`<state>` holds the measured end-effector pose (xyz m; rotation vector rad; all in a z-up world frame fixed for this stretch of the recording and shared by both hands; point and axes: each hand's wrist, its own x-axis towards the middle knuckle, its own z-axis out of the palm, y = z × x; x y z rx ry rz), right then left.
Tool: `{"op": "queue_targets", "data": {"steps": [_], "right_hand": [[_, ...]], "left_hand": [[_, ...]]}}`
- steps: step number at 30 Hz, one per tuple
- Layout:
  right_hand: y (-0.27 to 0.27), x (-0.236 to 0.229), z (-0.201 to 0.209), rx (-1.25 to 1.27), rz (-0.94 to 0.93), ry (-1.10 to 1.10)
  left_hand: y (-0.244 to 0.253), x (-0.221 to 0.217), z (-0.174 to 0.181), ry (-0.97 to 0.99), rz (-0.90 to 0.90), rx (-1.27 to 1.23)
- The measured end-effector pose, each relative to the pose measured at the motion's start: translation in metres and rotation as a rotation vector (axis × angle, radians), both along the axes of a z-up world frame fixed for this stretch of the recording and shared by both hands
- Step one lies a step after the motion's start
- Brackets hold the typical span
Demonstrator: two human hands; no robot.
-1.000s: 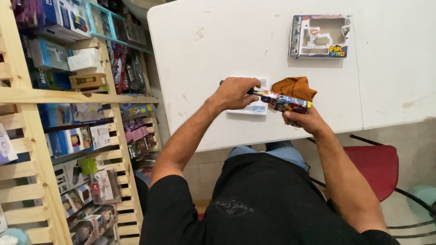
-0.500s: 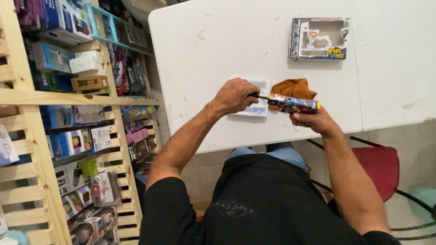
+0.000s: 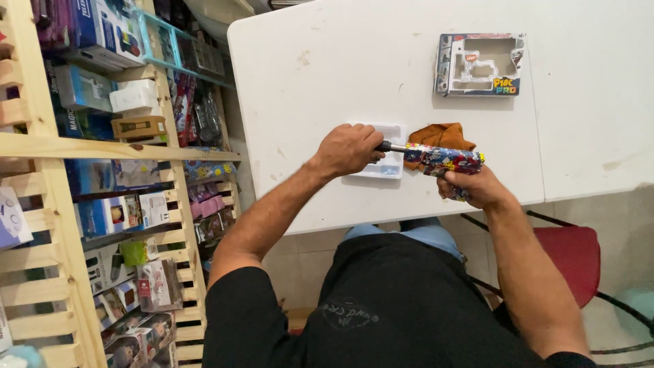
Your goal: Assembling a toy gun by attaching a barrel and then carefully repackaging it into its plastic tray and box.
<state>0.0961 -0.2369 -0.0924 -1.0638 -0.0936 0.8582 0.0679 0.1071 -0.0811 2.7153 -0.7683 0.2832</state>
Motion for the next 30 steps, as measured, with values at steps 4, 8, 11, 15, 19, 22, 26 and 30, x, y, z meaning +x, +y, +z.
{"op": "queue_targets", "data": {"steps": [4,8,11,15,19,22,26,30], "right_hand": [[0.000,-0.006,0.000,-0.074,-0.029,-0.086],[-0.002,-0.014,-0.008,-0.120,-0.096,-0.126],[0.022,-0.021,0.017,-0.155,-0.158,-0.282],[0.071,-0.038,0.073,-0.652,-0.156,-0.760],[0.098,-0.042,0.059,-0.819,-0.120,-0.966],[0.101,-0.036,0.041,-0.790,-0.178,-1.249],[0.106,-0.021,0.069,-0.751,-0.194,-1.393],[0.107,-0.013,0.098,-0.756,-0.280,-1.469]], "left_hand": [[0.003,0.003,0.004,-0.020,-0.013,0.012],[0.014,0.010,0.021,-0.073,0.062,-0.086],[0.015,0.020,0.028,0.055,0.400,-0.603],[-0.014,0.054,-0.035,0.531,0.616,-2.135],[-0.027,0.066,0.007,0.413,0.502,-2.424],[-0.027,0.072,0.018,0.350,0.411,-2.421],[-0.033,0.089,0.072,0.383,0.126,-2.347],[-0.054,0.105,0.112,0.412,-0.026,-2.297]]}}
